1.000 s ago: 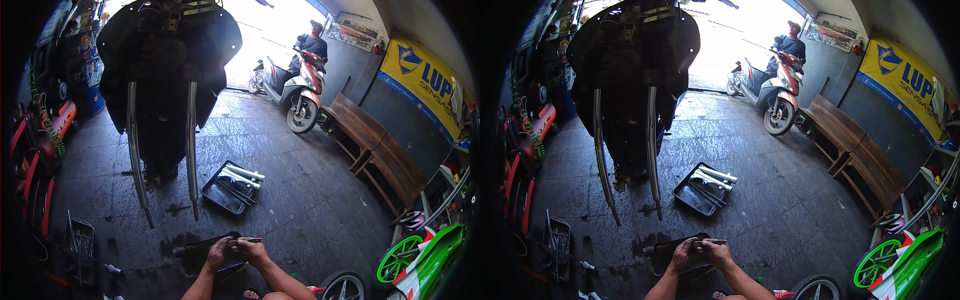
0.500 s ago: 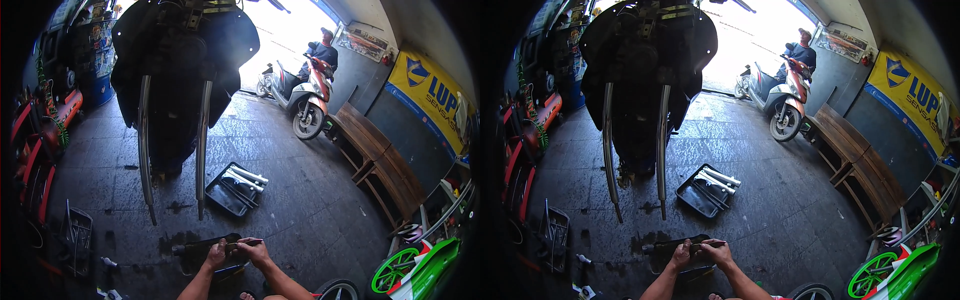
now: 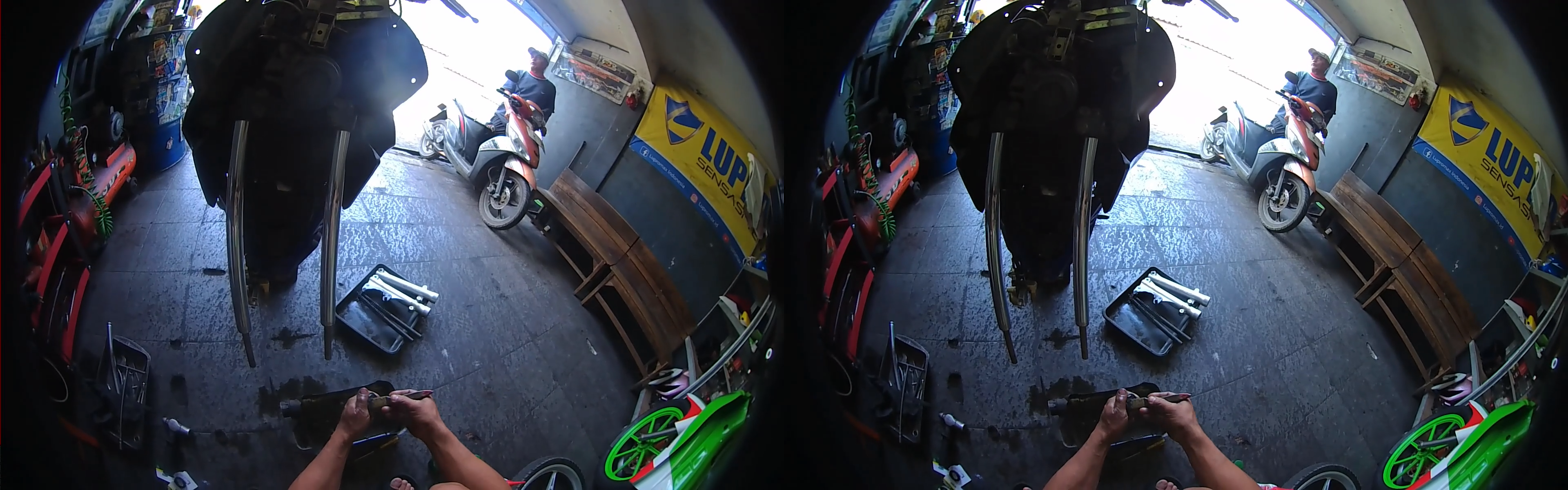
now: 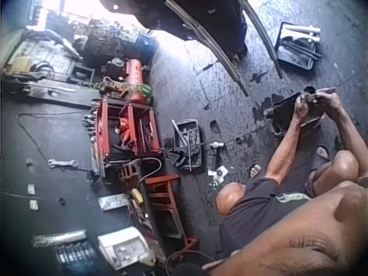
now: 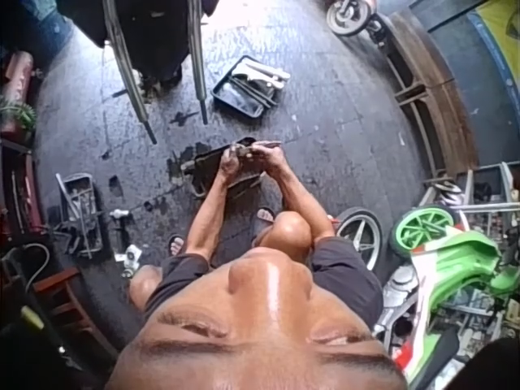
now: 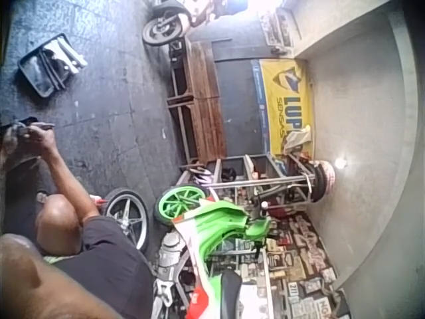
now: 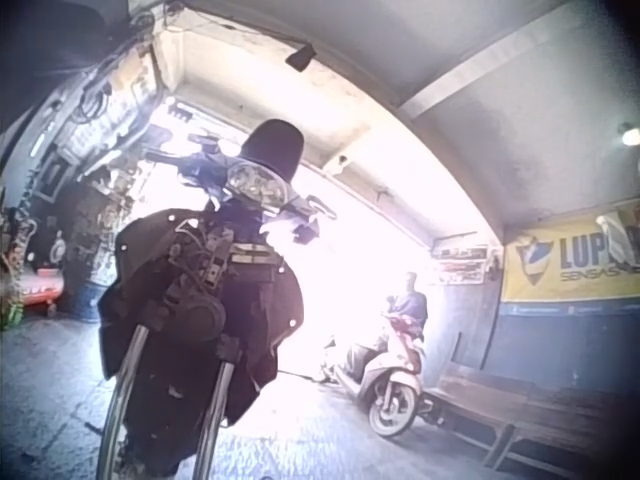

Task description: Cleaning and assembling motorcycle front fork components using a screwdriver and cleaning fluid.

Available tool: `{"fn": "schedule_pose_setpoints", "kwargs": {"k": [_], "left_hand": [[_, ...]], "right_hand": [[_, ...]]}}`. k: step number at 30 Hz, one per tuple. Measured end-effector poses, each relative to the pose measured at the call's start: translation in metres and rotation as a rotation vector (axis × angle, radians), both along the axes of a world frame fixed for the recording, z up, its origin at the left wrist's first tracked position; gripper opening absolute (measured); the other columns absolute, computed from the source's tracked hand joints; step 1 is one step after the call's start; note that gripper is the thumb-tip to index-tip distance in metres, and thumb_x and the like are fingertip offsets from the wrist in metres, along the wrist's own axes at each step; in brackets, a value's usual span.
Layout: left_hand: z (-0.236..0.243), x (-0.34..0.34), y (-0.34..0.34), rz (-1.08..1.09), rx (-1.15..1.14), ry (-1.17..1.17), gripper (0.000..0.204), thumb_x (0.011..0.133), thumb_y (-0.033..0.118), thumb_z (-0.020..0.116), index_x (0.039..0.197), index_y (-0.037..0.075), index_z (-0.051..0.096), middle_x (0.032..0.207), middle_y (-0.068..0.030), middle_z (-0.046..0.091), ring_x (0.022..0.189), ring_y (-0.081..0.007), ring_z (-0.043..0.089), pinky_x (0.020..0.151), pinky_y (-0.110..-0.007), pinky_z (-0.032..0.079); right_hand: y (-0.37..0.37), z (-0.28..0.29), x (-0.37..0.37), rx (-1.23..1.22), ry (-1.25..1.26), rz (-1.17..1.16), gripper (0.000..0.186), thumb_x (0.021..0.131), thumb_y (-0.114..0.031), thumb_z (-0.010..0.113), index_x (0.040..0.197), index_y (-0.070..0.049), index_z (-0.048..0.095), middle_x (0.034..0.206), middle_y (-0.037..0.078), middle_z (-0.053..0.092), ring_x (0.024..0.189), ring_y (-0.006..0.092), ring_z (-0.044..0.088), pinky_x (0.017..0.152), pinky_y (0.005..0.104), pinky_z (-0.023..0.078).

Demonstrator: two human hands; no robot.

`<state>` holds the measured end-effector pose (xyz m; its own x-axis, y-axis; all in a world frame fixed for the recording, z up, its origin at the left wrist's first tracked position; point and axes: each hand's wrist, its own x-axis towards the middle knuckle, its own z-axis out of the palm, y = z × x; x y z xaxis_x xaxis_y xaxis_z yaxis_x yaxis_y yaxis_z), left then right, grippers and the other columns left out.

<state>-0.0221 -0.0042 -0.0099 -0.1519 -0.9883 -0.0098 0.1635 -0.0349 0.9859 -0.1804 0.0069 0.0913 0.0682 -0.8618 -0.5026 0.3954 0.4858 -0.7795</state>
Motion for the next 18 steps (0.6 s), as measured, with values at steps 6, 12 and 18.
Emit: {"fn": "schedule_pose_setpoints", "kwargs": {"k": [6, 12, 18], "left_hand": [[0.000, 0.001, 0.000, -0.066, -0.077, -0.215, 0.051, 0.107, 0.038, 0.032, 0.098, -0.001, 0.065, 0.089, -0.0227, 0.067, 0.085, -0.0367, 0.066, 0.077, -0.043, 0.049], [-0.069, -0.003, -0.002, -0.102, 0.081, -0.337, 0.053, 0.105, 0.041, 0.033, 0.105, -0.004, 0.063, 0.098, -0.0278, 0.067, 0.096, -0.0405, 0.066, 0.082, -0.047, 0.048], [-0.013, -0.003, -0.003, -0.208, 0.740, -0.130, 0.054, 0.106, 0.046, 0.028, 0.113, 0.005, 0.063, 0.091, -0.0112, 0.066, 0.078, -0.0240, 0.062, 0.064, -0.042, 0.047]], "right_hand": [[-0.004, -0.002, -0.004, -0.286, 0.474, 0.348, 0.023, 0.087, -0.012, 0.074, 0.105, 0.002, 0.068, 0.091, 0.011, 0.073, 0.083, 0.0165, 0.071, 0.074, 0.0288, 0.057], [0.004, -0.011, 0.007, -0.800, 1.050, 0.731, 0.025, 0.083, -0.005, 0.069, 0.108, -0.005, 0.064, 0.097, 0.011, 0.070, 0.088, 0.0228, 0.070, 0.075, 0.0365, 0.055], [0.007, -0.030, -0.007, -1.284, 1.429, 1.091, 0.045, 0.072, -0.015, 0.073, 0.113, -0.006, 0.056, 0.112, 0.012, 0.056, 0.103, 0.0284, 0.059, 0.090, 0.0377, 0.051]]}}
